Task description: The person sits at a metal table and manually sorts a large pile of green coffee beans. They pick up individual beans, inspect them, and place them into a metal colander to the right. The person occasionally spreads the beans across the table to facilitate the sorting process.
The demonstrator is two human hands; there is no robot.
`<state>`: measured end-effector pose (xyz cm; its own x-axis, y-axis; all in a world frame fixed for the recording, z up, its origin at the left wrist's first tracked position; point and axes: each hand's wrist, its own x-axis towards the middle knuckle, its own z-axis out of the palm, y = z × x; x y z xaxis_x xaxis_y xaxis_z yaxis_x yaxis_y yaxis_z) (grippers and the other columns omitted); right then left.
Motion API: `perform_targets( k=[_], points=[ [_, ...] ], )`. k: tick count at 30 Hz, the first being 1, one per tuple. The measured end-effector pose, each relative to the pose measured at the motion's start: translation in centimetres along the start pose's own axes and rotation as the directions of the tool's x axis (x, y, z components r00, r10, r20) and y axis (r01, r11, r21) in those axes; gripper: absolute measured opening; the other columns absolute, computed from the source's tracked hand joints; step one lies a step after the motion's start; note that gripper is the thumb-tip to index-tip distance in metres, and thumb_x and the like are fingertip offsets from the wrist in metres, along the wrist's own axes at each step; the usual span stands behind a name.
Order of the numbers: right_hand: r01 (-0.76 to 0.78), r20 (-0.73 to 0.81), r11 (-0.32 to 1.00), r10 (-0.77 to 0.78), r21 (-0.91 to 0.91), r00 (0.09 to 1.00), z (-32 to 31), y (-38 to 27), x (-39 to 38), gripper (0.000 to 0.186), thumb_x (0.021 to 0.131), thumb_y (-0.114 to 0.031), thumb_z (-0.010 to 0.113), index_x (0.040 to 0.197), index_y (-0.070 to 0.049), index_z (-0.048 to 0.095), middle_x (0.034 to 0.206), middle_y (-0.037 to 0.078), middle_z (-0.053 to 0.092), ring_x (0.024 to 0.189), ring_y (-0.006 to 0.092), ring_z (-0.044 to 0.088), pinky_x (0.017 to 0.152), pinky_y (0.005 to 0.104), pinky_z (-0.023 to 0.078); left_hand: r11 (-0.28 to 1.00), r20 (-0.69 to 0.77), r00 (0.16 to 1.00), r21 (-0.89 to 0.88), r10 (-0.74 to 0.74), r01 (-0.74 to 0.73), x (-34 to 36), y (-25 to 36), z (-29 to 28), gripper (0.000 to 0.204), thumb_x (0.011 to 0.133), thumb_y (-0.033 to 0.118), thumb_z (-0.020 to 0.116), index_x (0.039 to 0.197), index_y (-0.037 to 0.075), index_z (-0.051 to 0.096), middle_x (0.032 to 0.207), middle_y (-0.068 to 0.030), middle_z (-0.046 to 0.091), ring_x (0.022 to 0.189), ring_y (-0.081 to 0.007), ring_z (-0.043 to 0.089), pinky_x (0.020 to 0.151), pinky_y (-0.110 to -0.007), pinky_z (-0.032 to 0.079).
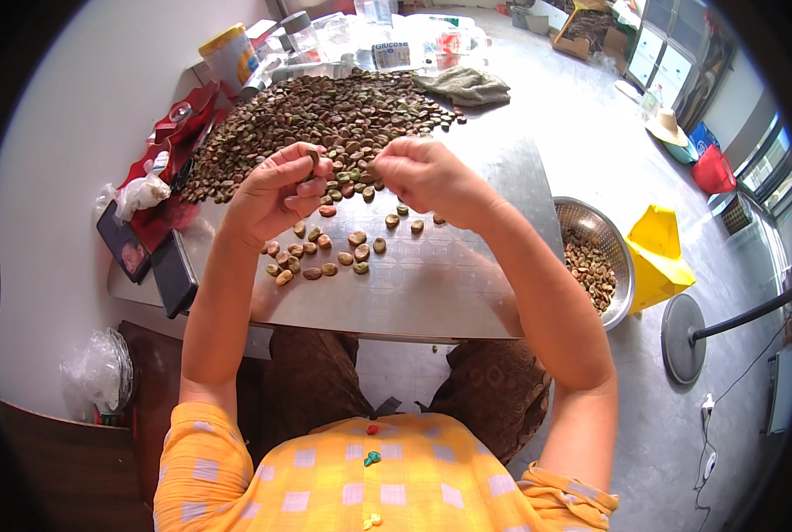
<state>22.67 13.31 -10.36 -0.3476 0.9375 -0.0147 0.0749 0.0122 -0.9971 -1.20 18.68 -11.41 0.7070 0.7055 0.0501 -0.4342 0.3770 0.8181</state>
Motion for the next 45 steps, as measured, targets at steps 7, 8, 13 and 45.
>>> perform_targets(
  k=[7, 8, 13, 45],
  points=[
    [-0.017, -0.130, 1.000, 0.018, 0.006, 0.991, 0.3, 1.3, 1.1, 0.020, 0.092, -0.021, 0.058, 0.091, -0.002, 0.061, 0.069, 0.002, 0.057, 0.051, 0.0041, 0.045, 0.043, 0.0194, 0.035, 0.998, 0.053, 0.998, 0.044, -0.046, 0.043, 0.3, -0.3, -0.8, 0.009, 0.090, 0.011, 0.060, 0.093, 0.003, 0.062, 0.082, -0.0065, 0.062, 0.056, -0.0054, 0.050, 0.043, -0.017, 0.035],
    [0.090, -0.164, 0.930, -0.157, -0.357, 0.974, 0.9, 2.2, 1.6, 0.021, 0.088, -0.021, 0.063, 0.087, 0.000, 0.064, 0.068, 0.004, 0.061, 0.057, 0.0099, 0.052, 0.054, 0.0253, 0.044, 0.966, -0.045, 0.998, 0.256, -0.034, 0.045, 0.3, -0.3, -0.6, 0.010, 0.089, 0.012, 0.061, 0.092, 0.003, 0.063, 0.079, -0.0051, 0.061, 0.055, -0.0051, 0.050, 0.043, -0.017, 0.036],
    [0.178, -0.028, 0.508, -0.371, -0.843, 0.928, 2.0, 3.5, 2.1, 0.017, 0.082, -0.018, 0.065, 0.089, -0.003, 0.065, 0.080, 0.012, 0.064, 0.075, 0.0250, 0.063, 0.070, 0.0353, 0.050, 0.387, -0.237, 0.959, 0.908, 0.155, 0.162, -0.2, -0.5, 1.2, 0.010, 0.082, 0.009, 0.067, 0.083, -0.001, 0.066, 0.065, -0.0022, 0.062, 0.056, -0.0069, 0.053, 0.053, -0.023, 0.045],
    [-0.142, 0.024, 0.731, 0.170, 0.667, 0.985, 1.7, 1.9, 1.8, 0.034, 0.098, -0.030, 0.040, 0.091, 0.000, 0.053, 0.076, 0.010, 0.057, 0.056, 0.0103, 0.050, 0.038, 0.0184, 0.033, 0.925, -0.109, 0.977, -0.355, -0.185, 0.136, 1.1, -1.8, 0.0, 0.021, 0.096, 0.014, 0.043, 0.101, -0.004, 0.052, 0.097, -0.0144, 0.053, 0.083, -0.0195, 0.053, 0.057, -0.021, 0.044]
  ],
)
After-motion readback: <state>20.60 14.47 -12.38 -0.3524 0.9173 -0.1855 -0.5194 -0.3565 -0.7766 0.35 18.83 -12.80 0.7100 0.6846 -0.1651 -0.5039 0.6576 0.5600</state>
